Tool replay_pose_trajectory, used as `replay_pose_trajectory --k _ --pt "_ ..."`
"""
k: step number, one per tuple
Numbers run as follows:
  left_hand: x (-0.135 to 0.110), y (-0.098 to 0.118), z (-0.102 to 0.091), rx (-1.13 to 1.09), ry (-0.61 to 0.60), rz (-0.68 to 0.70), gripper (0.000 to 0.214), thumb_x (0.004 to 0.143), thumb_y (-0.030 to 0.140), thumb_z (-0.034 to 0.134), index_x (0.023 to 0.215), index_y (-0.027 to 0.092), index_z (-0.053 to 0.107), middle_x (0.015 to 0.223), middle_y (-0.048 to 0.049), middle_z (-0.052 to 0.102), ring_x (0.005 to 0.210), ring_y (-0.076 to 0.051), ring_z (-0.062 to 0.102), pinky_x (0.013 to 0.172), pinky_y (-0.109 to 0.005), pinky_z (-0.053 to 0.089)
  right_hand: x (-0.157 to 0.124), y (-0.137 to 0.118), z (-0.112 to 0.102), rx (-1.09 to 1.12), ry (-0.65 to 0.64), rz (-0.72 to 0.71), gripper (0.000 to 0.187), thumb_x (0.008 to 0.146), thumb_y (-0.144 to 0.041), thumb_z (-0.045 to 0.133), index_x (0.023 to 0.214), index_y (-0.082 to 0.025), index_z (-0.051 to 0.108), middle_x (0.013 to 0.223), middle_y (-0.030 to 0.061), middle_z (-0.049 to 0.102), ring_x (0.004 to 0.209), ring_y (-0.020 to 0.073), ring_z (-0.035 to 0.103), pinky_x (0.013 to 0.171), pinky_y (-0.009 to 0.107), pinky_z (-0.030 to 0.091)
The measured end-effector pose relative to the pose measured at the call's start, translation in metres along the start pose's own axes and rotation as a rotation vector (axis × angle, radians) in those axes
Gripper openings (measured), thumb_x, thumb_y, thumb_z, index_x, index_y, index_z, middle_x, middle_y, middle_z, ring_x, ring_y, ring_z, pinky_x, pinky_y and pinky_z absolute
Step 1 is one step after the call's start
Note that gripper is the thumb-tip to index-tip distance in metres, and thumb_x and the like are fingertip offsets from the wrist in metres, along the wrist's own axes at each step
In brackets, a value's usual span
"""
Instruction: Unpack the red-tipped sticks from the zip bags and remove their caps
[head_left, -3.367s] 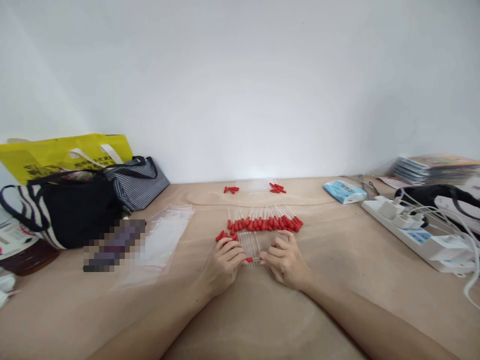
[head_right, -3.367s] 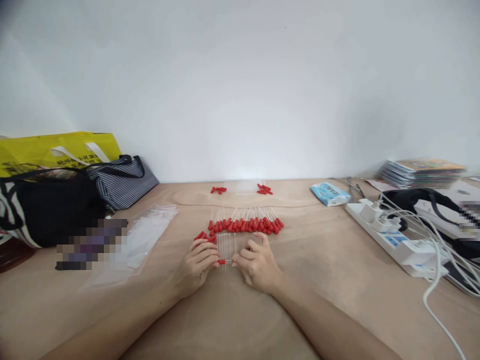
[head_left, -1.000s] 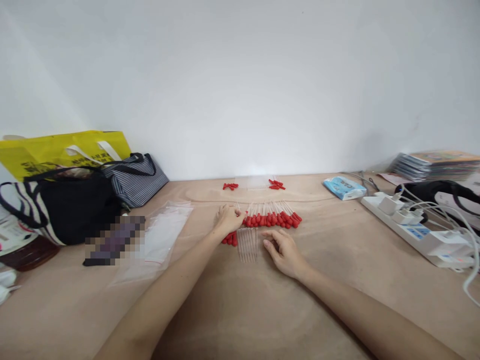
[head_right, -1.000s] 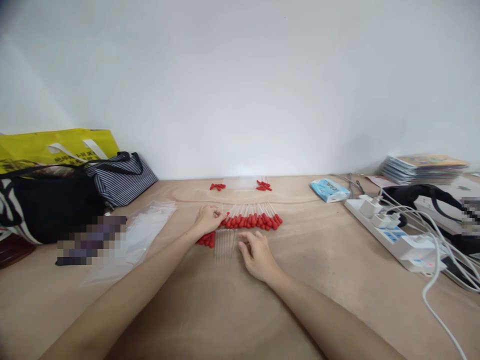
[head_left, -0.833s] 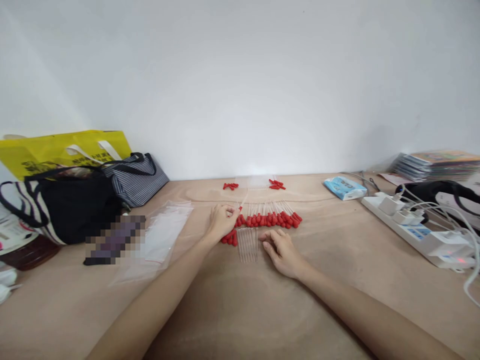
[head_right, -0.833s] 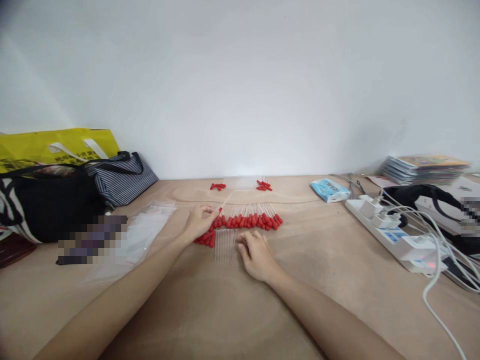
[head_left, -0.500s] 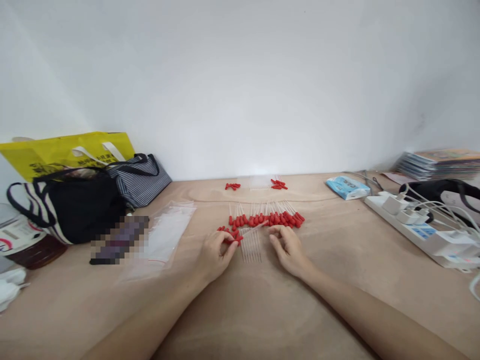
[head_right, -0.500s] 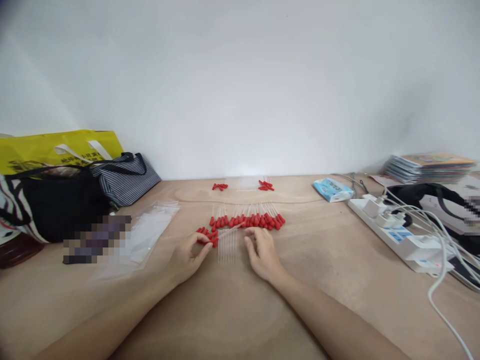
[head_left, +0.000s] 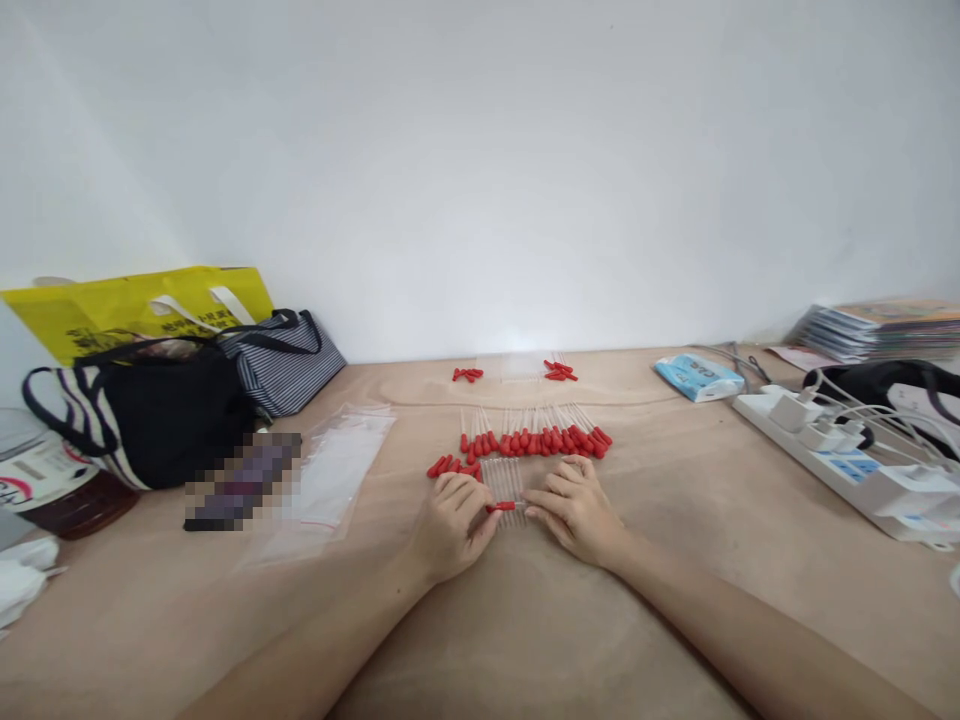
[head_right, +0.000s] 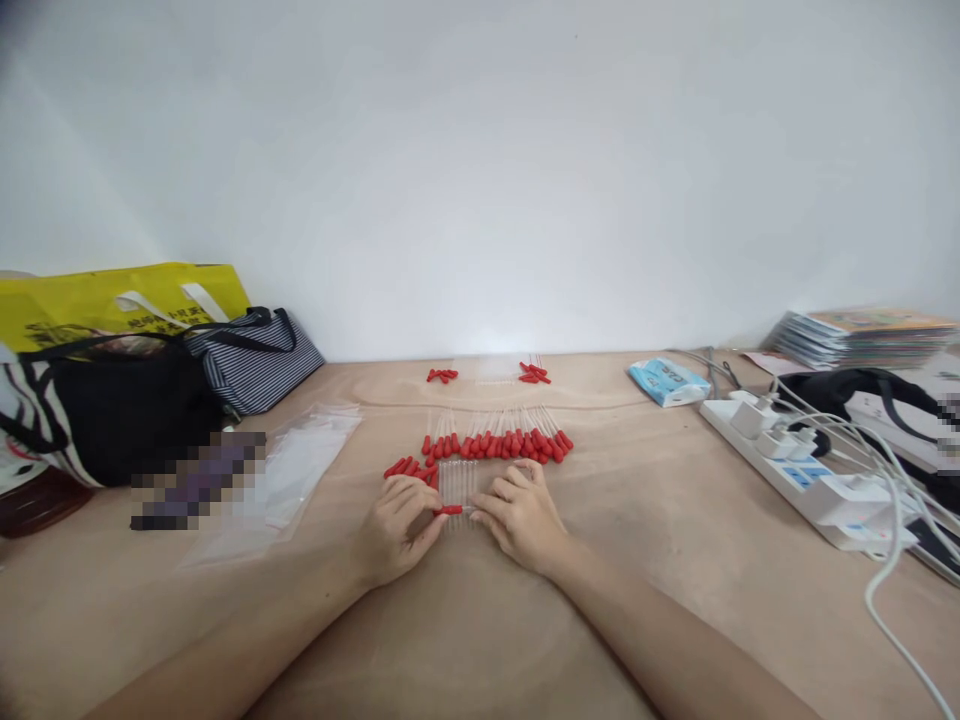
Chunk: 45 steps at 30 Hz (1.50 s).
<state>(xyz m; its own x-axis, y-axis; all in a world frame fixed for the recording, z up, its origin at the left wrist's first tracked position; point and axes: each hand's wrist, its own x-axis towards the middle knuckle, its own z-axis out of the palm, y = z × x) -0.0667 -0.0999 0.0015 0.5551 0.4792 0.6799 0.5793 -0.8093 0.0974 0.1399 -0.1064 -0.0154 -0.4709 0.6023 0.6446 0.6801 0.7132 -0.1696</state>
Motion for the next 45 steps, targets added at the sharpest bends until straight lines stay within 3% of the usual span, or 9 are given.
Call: replay_pose_trajectory --k 5,10,16,28,38,40,42,45 --pt "0.002 0.0 0.003 -0.012 -0.037 0.06 0.016 0.083 0.028 0.049 0.092 0.018 0.057 0.091 -0.0033 0.063 0.087 -0.018 0.051 0.08 -0.032 0.037 0.001 -0.003 0.001 0.018 0.042 -0.07 0.022 0.087 -0.026 0.042 0.086 -0.02 0.063 0.063 0.0004 0.054 0.068 0.0135 0.043 0.081 0.036 0.028" --pt "-0.002 -0.002 0.004 -0.03 -0.046 0.113 0.019 0.086 0.027 0.045 0.076 0.019 0.059 0.08 -0.0006 0.066 0.081 -0.016 0.053 0.078 -0.033 0.036 0.0 -0.006 -0.005 0.042 0.046 -0.12 0.02 0.085 -0.025 0.044 0.078 -0.019 0.062 0.058 -0.0007 0.053 0.066 0.0129 0.04 0.08 0.035 0.027" --pt "-0.005 -0.001 0.003 -0.035 -0.053 0.147 0.019 0.085 0.026 0.047 0.072 0.02 0.058 0.075 0.001 0.066 0.075 -0.015 0.052 0.076 -0.035 0.034 -0.005 -0.006 -0.01 0.09 0.033 -0.113 0.023 0.085 -0.027 0.044 0.074 -0.02 0.062 0.054 -0.0015 0.052 0.064 0.0128 0.038 0.08 0.036 0.026" --pt "-0.003 0.003 -0.002 0.0 -0.041 0.24 0.016 0.085 0.021 0.047 0.075 0.02 0.059 0.074 0.002 0.066 0.075 -0.014 0.051 0.078 -0.034 0.034 -0.004 -0.001 -0.017 0.191 -0.147 -0.075 0.03 0.088 -0.033 0.038 0.074 -0.022 0.062 0.055 -0.0015 0.051 0.067 0.0129 0.041 0.082 0.036 0.026" --pt "-0.007 0.007 -0.007 -0.001 -0.069 0.243 0.018 0.086 0.018 0.043 0.075 0.019 0.058 0.076 -0.0005 0.066 0.066 -0.013 0.052 0.062 -0.028 0.039 0.001 0.003 -0.025 0.303 -0.286 -0.051 0.042 0.089 -0.041 0.033 0.062 -0.02 0.058 0.051 -0.0025 0.048 0.062 0.0119 0.043 0.071 0.03 0.032" --pt "-0.008 -0.003 -0.012 -0.027 -0.029 0.178 0.022 0.087 0.016 0.039 0.076 0.019 0.058 0.079 -0.0021 0.065 0.066 -0.012 0.054 0.061 -0.026 0.042 -0.002 0.013 -0.027 0.343 -0.278 0.005 0.044 0.089 -0.041 0.034 0.058 -0.019 0.056 0.05 -0.0023 0.047 0.059 0.0117 0.044 0.068 0.029 0.035" --pt "-0.007 -0.018 -0.018 -0.043 0.053 -0.008 0.024 0.087 0.016 0.036 0.078 0.018 0.058 0.083 -0.0042 0.063 0.073 -0.012 0.057 0.065 -0.025 0.046 -0.006 0.022 -0.027 0.378 -0.211 0.149 0.045 0.088 -0.041 0.034 0.056 -0.019 0.056 0.05 -0.0018 0.047 0.055 0.0117 0.043 0.061 0.027 0.036" --pt "-0.003 -0.039 -0.023 0.017 0.118 -0.317 0.021 0.085 0.022 0.041 0.08 0.017 0.061 0.085 -0.006 0.059 0.083 -0.016 0.057 0.073 -0.028 0.048 -0.008 0.027 -0.021 0.423 -0.083 0.372 0.036 0.088 -0.037 0.035 0.076 -0.019 0.063 0.063 0.0009 0.057 0.059 0.0134 0.051 0.056 0.025 0.039"
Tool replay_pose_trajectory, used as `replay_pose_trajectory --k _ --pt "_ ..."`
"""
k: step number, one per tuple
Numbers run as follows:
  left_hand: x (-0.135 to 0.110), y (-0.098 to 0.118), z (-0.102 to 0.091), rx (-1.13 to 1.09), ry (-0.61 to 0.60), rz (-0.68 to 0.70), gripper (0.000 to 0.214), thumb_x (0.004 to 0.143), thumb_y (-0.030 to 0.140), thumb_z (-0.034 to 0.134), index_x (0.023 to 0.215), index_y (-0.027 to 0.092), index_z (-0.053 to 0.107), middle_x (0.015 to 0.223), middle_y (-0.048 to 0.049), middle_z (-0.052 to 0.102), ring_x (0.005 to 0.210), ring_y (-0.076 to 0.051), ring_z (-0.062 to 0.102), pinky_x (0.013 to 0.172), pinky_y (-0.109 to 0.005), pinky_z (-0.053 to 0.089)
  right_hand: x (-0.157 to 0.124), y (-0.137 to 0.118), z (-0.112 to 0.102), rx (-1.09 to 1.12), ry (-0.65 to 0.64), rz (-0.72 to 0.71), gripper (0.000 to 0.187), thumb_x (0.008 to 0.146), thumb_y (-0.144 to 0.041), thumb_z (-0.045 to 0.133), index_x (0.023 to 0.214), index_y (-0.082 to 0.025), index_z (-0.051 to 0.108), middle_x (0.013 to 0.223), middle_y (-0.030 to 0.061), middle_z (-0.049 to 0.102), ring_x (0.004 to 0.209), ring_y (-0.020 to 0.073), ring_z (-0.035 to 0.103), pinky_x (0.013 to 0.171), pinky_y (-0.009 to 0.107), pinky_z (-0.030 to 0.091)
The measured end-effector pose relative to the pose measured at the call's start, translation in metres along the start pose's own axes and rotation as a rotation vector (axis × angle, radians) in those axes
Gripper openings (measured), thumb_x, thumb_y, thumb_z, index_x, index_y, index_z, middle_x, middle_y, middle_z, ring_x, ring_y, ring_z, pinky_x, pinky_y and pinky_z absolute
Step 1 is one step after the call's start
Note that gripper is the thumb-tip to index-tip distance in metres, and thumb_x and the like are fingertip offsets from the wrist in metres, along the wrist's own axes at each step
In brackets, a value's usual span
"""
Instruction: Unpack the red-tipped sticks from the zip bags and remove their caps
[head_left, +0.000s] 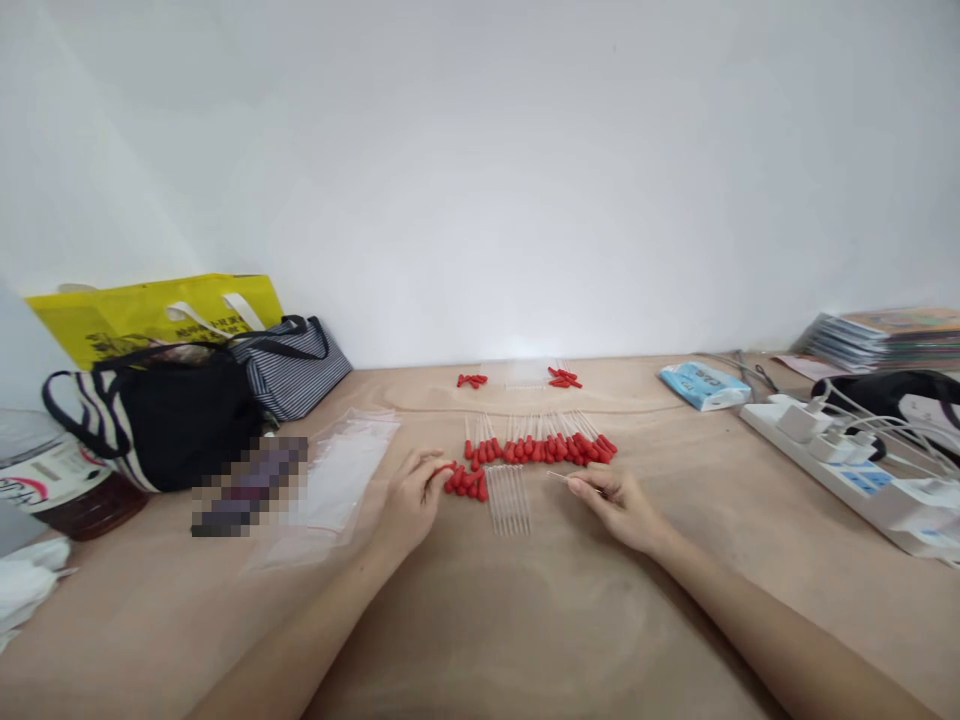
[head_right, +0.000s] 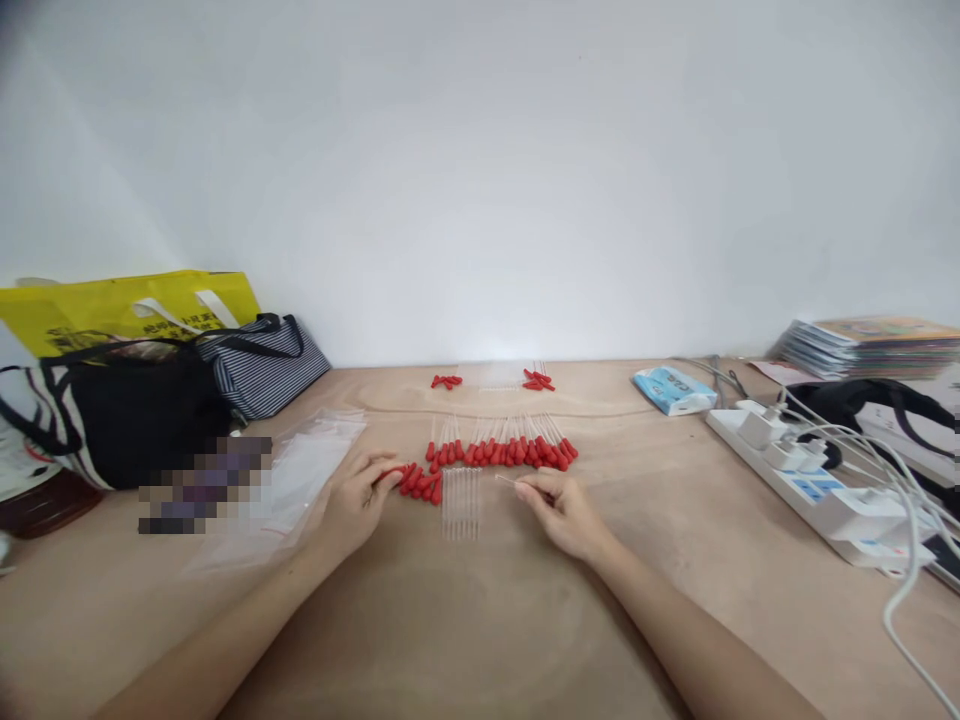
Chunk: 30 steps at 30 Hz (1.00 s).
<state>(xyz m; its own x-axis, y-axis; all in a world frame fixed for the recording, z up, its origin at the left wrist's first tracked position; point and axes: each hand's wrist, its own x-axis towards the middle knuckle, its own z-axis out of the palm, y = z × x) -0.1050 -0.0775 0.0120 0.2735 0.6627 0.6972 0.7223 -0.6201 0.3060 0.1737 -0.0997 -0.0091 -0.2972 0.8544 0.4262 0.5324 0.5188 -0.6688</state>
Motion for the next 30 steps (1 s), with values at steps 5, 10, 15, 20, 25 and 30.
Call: replay_pose_trajectory --k 5,10,15,20,25,30 --pt "0.004 -0.015 0.008 0.035 -0.049 -0.217 0.025 0.08 0.022 0.042 0.096 0.014 0.06 0.084 -0.0061 0.054 0.08 -0.017 0.057 0.072 -0.032 0.048 0.003 -0.003 0.023 -0.095 0.104 -0.037 0.025 0.082 -0.018 0.037 0.097 -0.018 0.056 0.088 0.0055 0.063 0.076 0.0163 0.057 0.067 0.028 0.042" --pt "0.003 -0.018 0.016 -0.014 -0.069 -0.36 0.028 0.078 0.03 0.047 0.099 0.013 0.055 0.078 -0.0042 0.059 0.063 -0.013 0.055 0.06 -0.027 0.048 0.009 0.003 0.036 -0.326 0.187 -0.051 0.014 0.076 -0.013 0.04 0.074 -0.018 0.053 0.07 0.0027 0.058 0.061 0.0144 0.052 0.06 0.026 0.037" --pt "0.004 -0.014 0.016 -0.057 -0.13 -0.436 0.027 0.075 0.039 0.05 0.087 0.017 0.059 0.072 -0.0029 0.063 0.064 -0.015 0.056 0.061 -0.027 0.046 0.008 -0.003 0.039 -0.393 0.155 -0.077 0.017 0.081 -0.017 0.04 0.083 -0.018 0.057 0.074 0.0027 0.06 0.068 0.0141 0.054 0.063 0.027 0.033" --pt "0.011 -0.021 0.013 -0.058 -0.134 -0.558 0.033 0.076 0.044 0.044 0.084 0.016 0.061 0.079 -0.0042 0.065 0.075 -0.017 0.057 0.066 -0.026 0.044 0.004 -0.018 0.034 -0.396 0.085 -0.082 0.021 0.082 -0.035 0.048 0.092 -0.022 0.06 0.075 0.0008 0.063 0.072 0.0142 0.056 0.07 0.03 0.029" --pt "0.04 -0.04 0.022 -0.011 -0.341 -0.715 0.034 0.07 0.048 0.049 0.068 0.017 0.062 0.068 -0.0028 0.064 0.068 -0.018 0.057 0.058 -0.024 0.041 0.005 -0.015 0.03 -0.327 0.13 -0.036 0.029 0.088 -0.037 0.037 0.082 -0.021 0.061 0.068 0.0 0.063 0.066 0.0131 0.055 0.067 0.029 0.029" --pt "0.067 -0.048 0.041 -0.005 -0.482 -0.782 0.031 0.059 0.043 0.059 0.042 0.018 0.053 0.035 0.0015 0.046 0.044 -0.016 0.05 0.046 -0.024 0.033 0.007 -0.005 0.03 -0.31 0.22 0.032 0.037 0.088 -0.038 0.034 0.067 -0.02 0.058 0.06 -0.0008 0.06 0.059 0.0125 0.053 0.062 0.028 0.029"
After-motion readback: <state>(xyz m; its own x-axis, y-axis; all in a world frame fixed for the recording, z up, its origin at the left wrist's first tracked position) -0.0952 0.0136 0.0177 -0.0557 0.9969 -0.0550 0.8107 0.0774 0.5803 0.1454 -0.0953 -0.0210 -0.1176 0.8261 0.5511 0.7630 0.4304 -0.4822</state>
